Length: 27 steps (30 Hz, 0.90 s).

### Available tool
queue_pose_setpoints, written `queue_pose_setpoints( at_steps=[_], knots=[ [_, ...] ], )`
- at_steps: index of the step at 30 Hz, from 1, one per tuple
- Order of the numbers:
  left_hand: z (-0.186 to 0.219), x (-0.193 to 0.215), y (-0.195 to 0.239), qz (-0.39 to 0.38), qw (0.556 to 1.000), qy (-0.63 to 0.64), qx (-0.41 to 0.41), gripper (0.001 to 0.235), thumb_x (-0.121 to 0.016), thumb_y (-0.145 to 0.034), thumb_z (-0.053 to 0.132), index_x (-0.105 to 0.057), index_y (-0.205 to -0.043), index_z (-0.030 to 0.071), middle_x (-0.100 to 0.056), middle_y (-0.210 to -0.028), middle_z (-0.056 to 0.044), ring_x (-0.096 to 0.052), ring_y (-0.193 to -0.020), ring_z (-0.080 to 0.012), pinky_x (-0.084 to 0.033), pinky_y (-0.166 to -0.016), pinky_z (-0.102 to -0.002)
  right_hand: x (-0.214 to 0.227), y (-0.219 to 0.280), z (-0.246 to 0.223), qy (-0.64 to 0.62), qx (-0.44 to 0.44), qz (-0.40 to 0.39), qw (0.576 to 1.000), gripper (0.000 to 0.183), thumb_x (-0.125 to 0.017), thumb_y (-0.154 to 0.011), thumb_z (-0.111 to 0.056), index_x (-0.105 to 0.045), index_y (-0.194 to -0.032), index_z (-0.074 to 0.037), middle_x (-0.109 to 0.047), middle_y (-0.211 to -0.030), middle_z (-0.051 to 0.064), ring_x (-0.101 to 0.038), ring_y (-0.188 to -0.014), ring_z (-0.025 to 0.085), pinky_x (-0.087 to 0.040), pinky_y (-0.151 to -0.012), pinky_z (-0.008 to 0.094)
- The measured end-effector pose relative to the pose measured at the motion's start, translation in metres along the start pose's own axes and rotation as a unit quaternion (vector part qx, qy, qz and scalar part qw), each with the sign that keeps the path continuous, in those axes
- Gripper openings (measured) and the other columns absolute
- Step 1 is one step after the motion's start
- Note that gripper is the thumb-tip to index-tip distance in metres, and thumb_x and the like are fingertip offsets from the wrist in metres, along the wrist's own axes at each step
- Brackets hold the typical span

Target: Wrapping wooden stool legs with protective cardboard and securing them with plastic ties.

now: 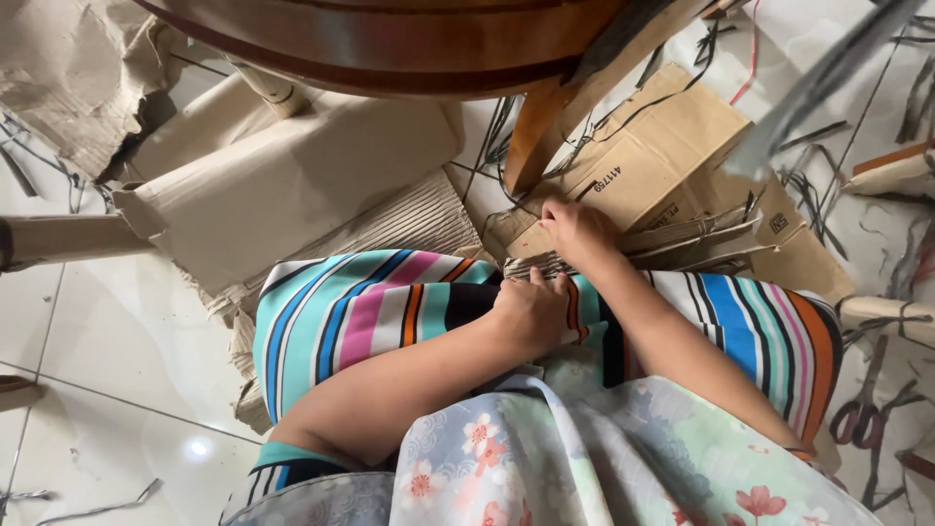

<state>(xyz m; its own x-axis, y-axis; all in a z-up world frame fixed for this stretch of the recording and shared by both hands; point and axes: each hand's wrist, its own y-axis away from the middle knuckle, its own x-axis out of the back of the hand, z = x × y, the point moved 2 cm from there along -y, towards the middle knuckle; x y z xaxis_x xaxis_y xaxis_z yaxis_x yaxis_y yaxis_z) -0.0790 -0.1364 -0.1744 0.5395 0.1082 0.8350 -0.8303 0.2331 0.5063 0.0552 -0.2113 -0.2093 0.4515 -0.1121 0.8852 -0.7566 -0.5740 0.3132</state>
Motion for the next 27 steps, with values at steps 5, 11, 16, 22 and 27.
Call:
queue_pose_setpoints(
  at_steps=[5, 11, 16, 22, 27],
  knots=[
    [-0.007, 0.031, 0.006, -0.039, 0.999, 0.026, -0.016, 0.083, -0.062, -0.078, 0.033, -0.042, -0.156, 0.016, -0.06, -0.133, -0.038, -0.07, -0.088, -0.0527, -0.044, -0.058, -0.05, 0.025, 0.005, -0.002, -0.139, 0.065, 0.038, 0.987, 0.011, -0.074, -0.091, -0.014, -0.065, -0.094, -0.011, -0.067, -0.093, 0.014, -0.069, -0.095, 0.04, -0.056, -0.082, 0.049],
    [-0.016, 0.019, 0.004, 0.017, 0.997, 0.051, -0.053, 0.072, -0.067, -0.079, 0.032, -0.049, -0.144, 0.009, -0.063, -0.105, -0.032, -0.07, -0.073, -0.0431, -0.051, -0.043, -0.048, 0.114, 0.044, -0.005, -0.339, 0.149, 0.03, 0.928, 0.01, -0.068, -0.094, -0.002, -0.059, -0.091, -0.003, -0.056, -0.143, 0.017, -0.053, -0.136, 0.037, -0.042, -0.111, 0.053],
    [-0.054, -0.019, -0.039, 0.044, 0.996, -0.035, -0.062, 0.063, -0.053, -0.081, 0.021, -0.054, -0.137, -0.009, -0.073, -0.088, -0.015, -0.074, -0.073, -0.0342, -0.053, -0.048, -0.049, 0.143, 0.054, 0.009, -0.54, 0.13, 0.029, 0.831, 0.017, -0.06, -0.102, -0.016, -0.05, -0.092, -0.007, -0.051, -0.153, 0.017, -0.046, -0.147, 0.031, -0.04, -0.115, 0.049],
    [-0.076, 0.069, -0.021, -0.094, 0.989, 0.113, -0.016, 0.071, -0.057, -0.089, 0.049, -0.05, -0.149, 0.012, -0.075, -0.113, -0.012, -0.074, -0.103, -0.0357, -0.061, -0.079, -0.054, 0.154, 0.074, 0.032, -0.698, 0.137, 0.027, 0.703, 0.026, -0.053, -0.104, -0.023, -0.057, -0.117, -0.001, -0.048, -0.158, 0.027, -0.055, -0.142, 0.035, -0.049, -0.11, 0.053],
    [-0.052, 0.062, -0.024, -0.02, 0.972, 0.162, -0.171, 0.045, -0.06, -0.088, 0.022, -0.057, -0.132, 0.008, -0.043, -0.155, -0.026, -0.05, -0.134, -0.0396, -0.045, -0.101, -0.052, 0.189, 0.102, 0.02, -0.717, 0.1, 0.059, 0.687, 0.015, -0.059, -0.109, -0.024, -0.056, -0.097, -0.016, -0.072, -0.103, 0.01, -0.073, -0.103, 0.032, -0.052, -0.123, 0.05]
  ],
)
